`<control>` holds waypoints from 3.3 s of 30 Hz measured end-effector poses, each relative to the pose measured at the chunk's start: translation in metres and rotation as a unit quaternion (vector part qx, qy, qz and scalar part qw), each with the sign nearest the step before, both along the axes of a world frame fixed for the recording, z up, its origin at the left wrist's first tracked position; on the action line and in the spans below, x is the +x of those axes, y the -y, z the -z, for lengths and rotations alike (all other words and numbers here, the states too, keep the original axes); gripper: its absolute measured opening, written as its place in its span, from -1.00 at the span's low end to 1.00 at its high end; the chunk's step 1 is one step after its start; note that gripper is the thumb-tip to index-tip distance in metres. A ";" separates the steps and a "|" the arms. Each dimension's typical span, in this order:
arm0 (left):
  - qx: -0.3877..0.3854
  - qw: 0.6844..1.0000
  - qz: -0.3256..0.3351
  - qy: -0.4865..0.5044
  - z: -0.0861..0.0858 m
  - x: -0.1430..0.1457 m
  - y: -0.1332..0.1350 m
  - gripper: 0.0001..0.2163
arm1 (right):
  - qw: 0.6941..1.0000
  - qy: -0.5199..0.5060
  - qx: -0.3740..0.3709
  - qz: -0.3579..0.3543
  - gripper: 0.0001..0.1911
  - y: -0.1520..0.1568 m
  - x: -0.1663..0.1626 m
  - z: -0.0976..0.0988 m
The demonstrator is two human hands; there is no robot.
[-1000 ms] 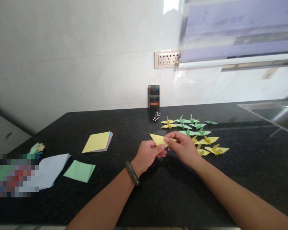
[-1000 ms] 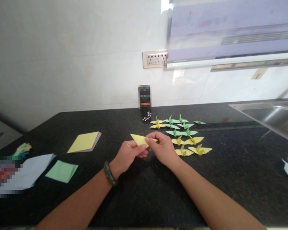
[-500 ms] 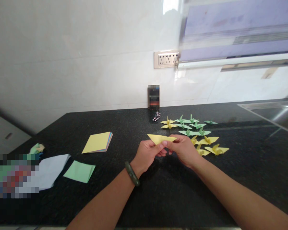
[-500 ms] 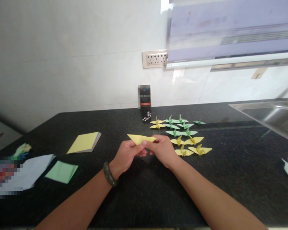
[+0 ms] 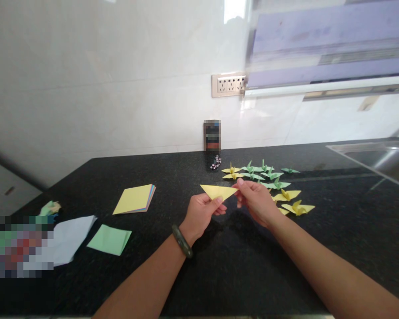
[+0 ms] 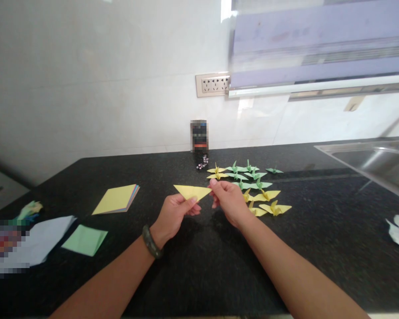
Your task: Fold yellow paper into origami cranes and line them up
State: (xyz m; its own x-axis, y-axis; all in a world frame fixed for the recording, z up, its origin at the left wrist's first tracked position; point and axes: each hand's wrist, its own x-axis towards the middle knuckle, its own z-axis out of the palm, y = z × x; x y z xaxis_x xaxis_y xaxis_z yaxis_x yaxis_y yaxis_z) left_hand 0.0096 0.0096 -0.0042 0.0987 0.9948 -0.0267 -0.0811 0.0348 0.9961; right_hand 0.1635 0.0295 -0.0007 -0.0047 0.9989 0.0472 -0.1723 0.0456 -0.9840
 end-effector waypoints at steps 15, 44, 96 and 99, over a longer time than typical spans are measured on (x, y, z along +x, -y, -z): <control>-0.027 0.994 0.103 0.011 -0.002 -0.001 0.002 -0.82 | 0.999 0.041 0.015 -0.016 -0.65 0.005 -0.005 0.003; 0.083 0.988 0.073 -0.108 0.001 -0.002 0.002 -0.83 | 0.985 0.154 0.080 -0.003 -0.73 0.001 0.011 -0.011; 0.035 0.996 0.086 -0.006 0.009 -0.007 -0.006 -0.74 | 0.986 0.084 0.032 -0.142 -0.62 0.006 0.007 -0.005; 0.053 0.993 0.104 -0.026 0.008 -0.006 -0.005 -0.73 | 0.984 0.073 0.031 -0.162 -0.67 0.006 0.007 -0.003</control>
State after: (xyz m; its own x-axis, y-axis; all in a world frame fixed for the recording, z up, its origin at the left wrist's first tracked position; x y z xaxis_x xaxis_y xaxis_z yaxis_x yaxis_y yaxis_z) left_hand 0.0033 0.0147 -0.0117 0.3039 0.9504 0.0661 -0.0305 -0.0596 0.9978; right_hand 0.1706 0.0235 0.0022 -0.3326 0.9394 0.0829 -0.0453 0.0718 -0.9964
